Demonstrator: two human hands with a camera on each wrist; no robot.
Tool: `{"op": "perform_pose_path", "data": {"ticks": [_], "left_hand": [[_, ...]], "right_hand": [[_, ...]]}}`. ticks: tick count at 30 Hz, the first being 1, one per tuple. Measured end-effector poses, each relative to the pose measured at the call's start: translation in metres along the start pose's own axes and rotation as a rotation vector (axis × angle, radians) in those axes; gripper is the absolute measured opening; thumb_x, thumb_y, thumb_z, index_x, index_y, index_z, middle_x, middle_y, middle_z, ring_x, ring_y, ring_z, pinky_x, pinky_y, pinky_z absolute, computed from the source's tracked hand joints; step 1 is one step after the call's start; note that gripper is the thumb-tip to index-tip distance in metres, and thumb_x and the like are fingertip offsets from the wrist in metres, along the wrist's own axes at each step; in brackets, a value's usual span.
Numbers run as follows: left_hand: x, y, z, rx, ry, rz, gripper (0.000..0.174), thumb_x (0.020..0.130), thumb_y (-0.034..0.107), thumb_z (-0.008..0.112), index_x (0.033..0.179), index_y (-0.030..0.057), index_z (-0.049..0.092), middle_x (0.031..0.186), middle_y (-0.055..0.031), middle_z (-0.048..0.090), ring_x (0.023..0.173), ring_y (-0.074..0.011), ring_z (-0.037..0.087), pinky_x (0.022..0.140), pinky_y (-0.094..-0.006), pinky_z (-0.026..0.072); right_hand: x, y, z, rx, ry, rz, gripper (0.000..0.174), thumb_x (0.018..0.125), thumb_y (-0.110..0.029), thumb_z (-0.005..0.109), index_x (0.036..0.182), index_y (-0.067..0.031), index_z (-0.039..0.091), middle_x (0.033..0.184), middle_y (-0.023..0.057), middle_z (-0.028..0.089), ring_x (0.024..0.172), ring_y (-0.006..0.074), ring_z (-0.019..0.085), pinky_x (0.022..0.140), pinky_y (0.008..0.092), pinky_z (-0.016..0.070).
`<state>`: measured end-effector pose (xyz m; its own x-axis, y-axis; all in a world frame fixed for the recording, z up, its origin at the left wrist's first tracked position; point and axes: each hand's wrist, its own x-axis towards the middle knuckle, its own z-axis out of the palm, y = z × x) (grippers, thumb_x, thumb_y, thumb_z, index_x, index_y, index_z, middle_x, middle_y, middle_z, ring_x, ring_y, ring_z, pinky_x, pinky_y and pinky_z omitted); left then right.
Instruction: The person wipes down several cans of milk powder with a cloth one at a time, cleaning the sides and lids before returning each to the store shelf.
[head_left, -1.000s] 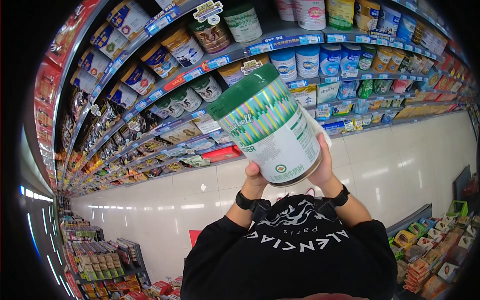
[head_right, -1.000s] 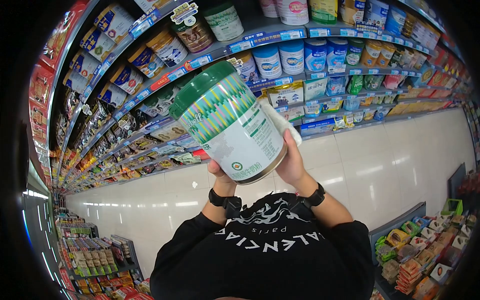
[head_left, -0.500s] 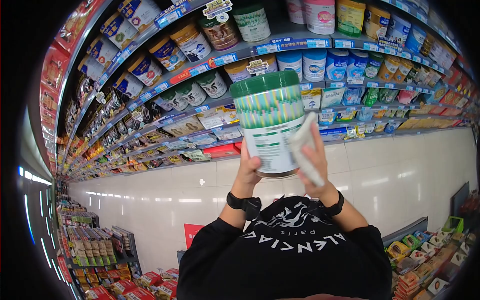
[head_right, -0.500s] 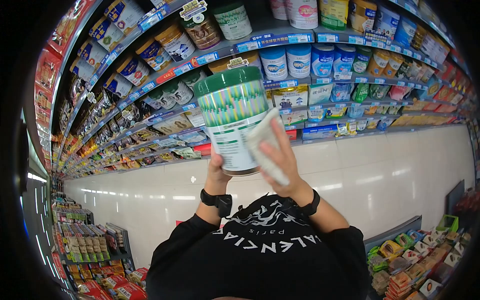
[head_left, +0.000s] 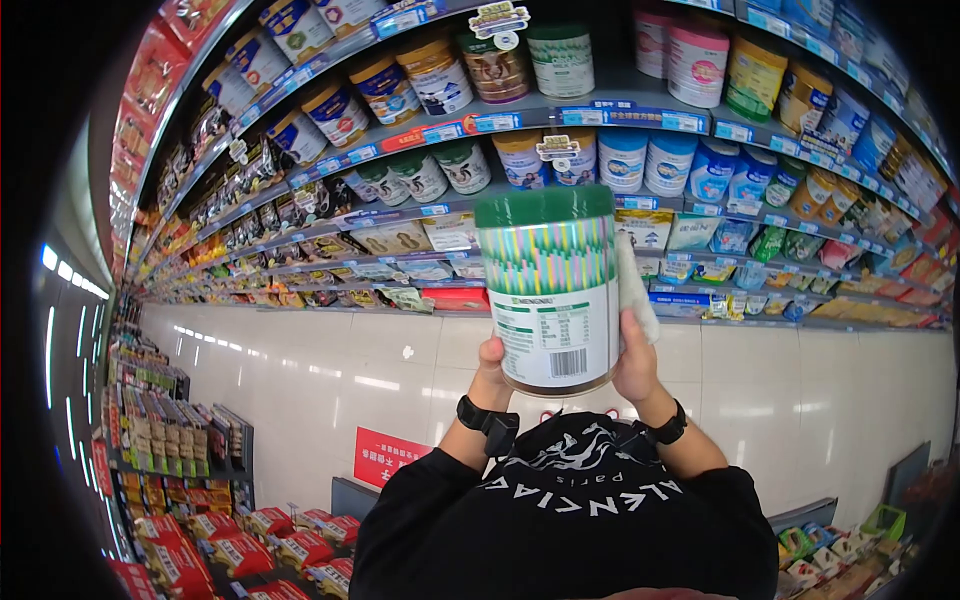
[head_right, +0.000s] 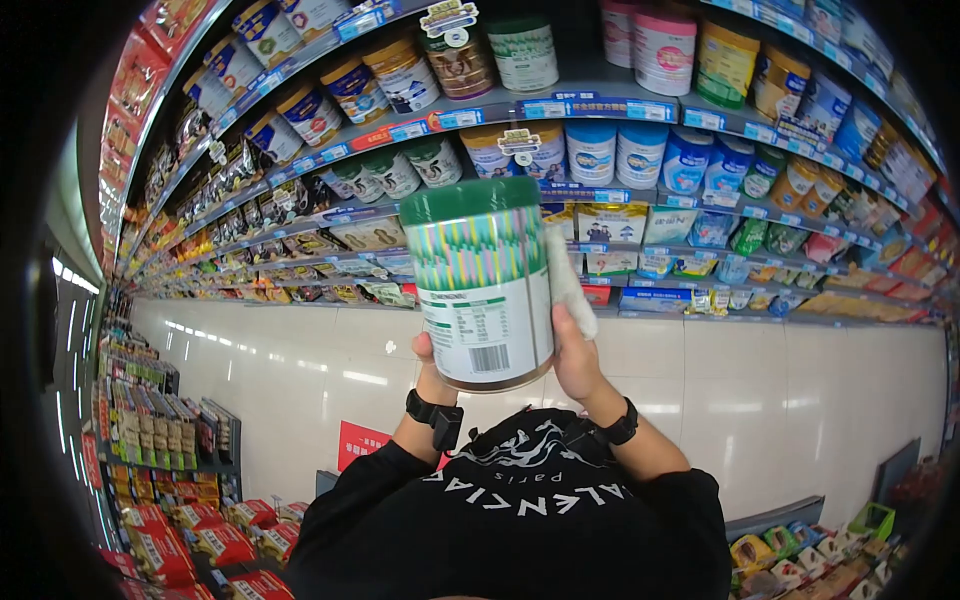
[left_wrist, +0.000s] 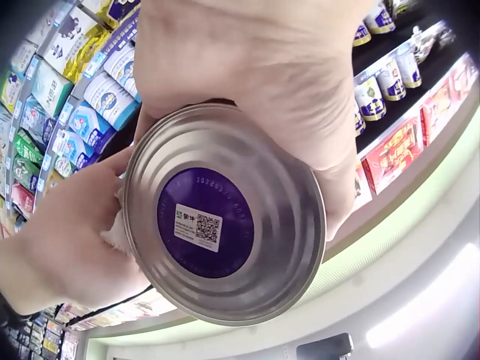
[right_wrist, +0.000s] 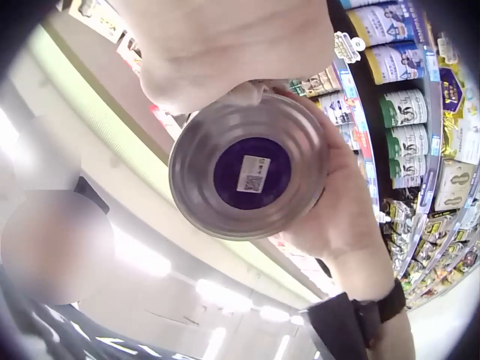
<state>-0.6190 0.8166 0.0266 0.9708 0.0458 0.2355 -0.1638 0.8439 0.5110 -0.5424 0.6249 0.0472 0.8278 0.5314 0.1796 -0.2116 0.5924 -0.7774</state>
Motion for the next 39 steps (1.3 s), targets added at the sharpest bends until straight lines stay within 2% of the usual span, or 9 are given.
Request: {"op": "perform_pose_path", "data": {"ticks": [4, 8, 10, 15, 18, 24, 31, 34, 39], "left_hand": [[0.003, -0.009, 0.023, 0.246, 0.104, -0.031, 0.112, 0.067, 0.038, 0.085, 0.154, 0.0011, 0.025, 0.147, -0.0163, 0.049, 0.134, -0.0289, 0.051, 0.112, -0.044, 0.0431], [0.016, -0.015, 0.037, 0.329, 0.164, 0.019, 0.11, 0.065, 0.031, 0.087, 0.152, 0.0027, 0.026, 0.145, -0.0158, 0.049, 0.133, -0.0281, 0.052, 0.111, -0.0423, 0.0427], [0.026, -0.016, 0.042, 0.322, 0.177, 0.057, 0.104, 0.068, 0.035, 0.085, 0.15, 0.0021, 0.03, 0.141, -0.0157, 0.052, 0.129, -0.028, 0.055, 0.11, -0.0419, 0.0445], [0.051, -0.015, 0.044, 0.355, 0.216, 0.179, 0.092, 0.074, 0.034, 0.08, 0.146, 0.0013, 0.034, 0.137, -0.0161, 0.056, 0.125, -0.0279, 0.058, 0.108, -0.0414, 0.0471], [0.064, -0.021, 0.05, 0.522, 0.241, 0.268, 0.091, 0.076, 0.035, 0.079, 0.147, 0.0008, 0.033, 0.136, -0.0155, 0.055, 0.125, -0.0267, 0.058, 0.106, -0.0395, 0.0463], [0.088, -0.061, 0.094, 0.927, 0.293, 0.454, 0.097, 0.085, 0.027, 0.074, 0.158, 0.0006, 0.016, 0.152, -0.0162, 0.034, 0.141, -0.022, 0.035, 0.115, -0.0372, 0.0302], [0.118, -0.055, 0.058, 1.106, 0.117, 0.369, 0.106, 0.074, 0.026, 0.086, 0.156, 0.0026, 0.023, 0.144, -0.0122, 0.038, 0.13, -0.024, 0.042, 0.106, -0.0379, 0.0384], [0.147, -0.057, 0.071, 0.833, 0.127, 0.236, 0.119, 0.067, 0.027, 0.092, 0.156, 0.0012, 0.017, 0.145, -0.0153, 0.039, 0.134, -0.0245, 0.042, 0.11, -0.039, 0.0375], [0.198, -0.045, 0.049, 0.791, 0.077, 0.074, 0.12, 0.068, 0.019, 0.09, 0.157, 0.0004, 0.012, 0.146, -0.0159, 0.042, 0.136, -0.0252, 0.044, 0.113, -0.0392, 0.0358]], "right_hand": [[0.031, -0.021, -0.01, 0.042, 0.086, 0.109, 0.05, 0.11, -0.03, 0.038, 0.152, -0.0027, 0.035, 0.146, 0.0091, 0.052, 0.131, 0.0186, 0.052, 0.112, 0.0353, 0.0395], [0.041, -0.051, 0.002, -0.414, -0.078, -0.208, 0.066, 0.107, -0.031, 0.042, 0.159, -0.0012, 0.016, 0.165, 0.014, 0.014, 0.151, 0.0247, 0.013, 0.122, 0.0371, 0.0113], [0.042, -0.05, -0.007, -0.685, -0.175, -0.377, 0.067, 0.103, -0.032, 0.048, 0.16, -0.0064, 0.023, 0.168, 0.0175, 0.006, 0.155, 0.0338, 0.006, 0.124, 0.0445, 0.0065], [0.026, -0.059, -0.014, -1.097, -0.438, -0.672, 0.065, 0.083, -0.009, 0.068, 0.146, -0.0126, 0.052, 0.164, 0.026, 0.019, 0.15, 0.049, 0.017, 0.12, 0.0557, 0.018], [0.022, -0.061, -0.029, -1.035, -0.375, -0.591, 0.068, 0.077, -0.001, 0.069, 0.143, -0.0118, 0.055, 0.162, 0.0282, 0.023, 0.149, 0.0498, 0.022, 0.119, 0.0553, 0.0216], [0.048, -0.05, -0.043, -0.514, 0.052, -0.355, 0.056, 0.107, -0.027, 0.041, 0.154, 0.0006, 0.029, 0.162, 0.0178, 0.027, 0.15, 0.0284, 0.026, 0.122, 0.0392, 0.0187], [0.083, -0.051, -0.101, 0.332, 0.114, 0.185, 0.054, 0.108, -0.041, 0.028, 0.145, -0.0054, 0.046, 0.14, 0.014, 0.058, 0.123, 0.0292, 0.06, 0.105, 0.0425, 0.0479], [0.098, -0.037, -0.122, 0.527, -0.109, 0.148, 0.054, 0.108, -0.04, 0.028, 0.145, -0.0057, 0.046, 0.142, 0.0145, 0.057, 0.125, 0.0289, 0.059, 0.105, 0.0426, 0.0476], [0.151, -0.046, -0.123, 0.248, 0.066, 0.037, 0.052, 0.109, -0.037, 0.033, 0.149, -0.0046, 0.041, 0.146, 0.0125, 0.052, 0.128, 0.0257, 0.055, 0.109, 0.0397, 0.0436]]}}
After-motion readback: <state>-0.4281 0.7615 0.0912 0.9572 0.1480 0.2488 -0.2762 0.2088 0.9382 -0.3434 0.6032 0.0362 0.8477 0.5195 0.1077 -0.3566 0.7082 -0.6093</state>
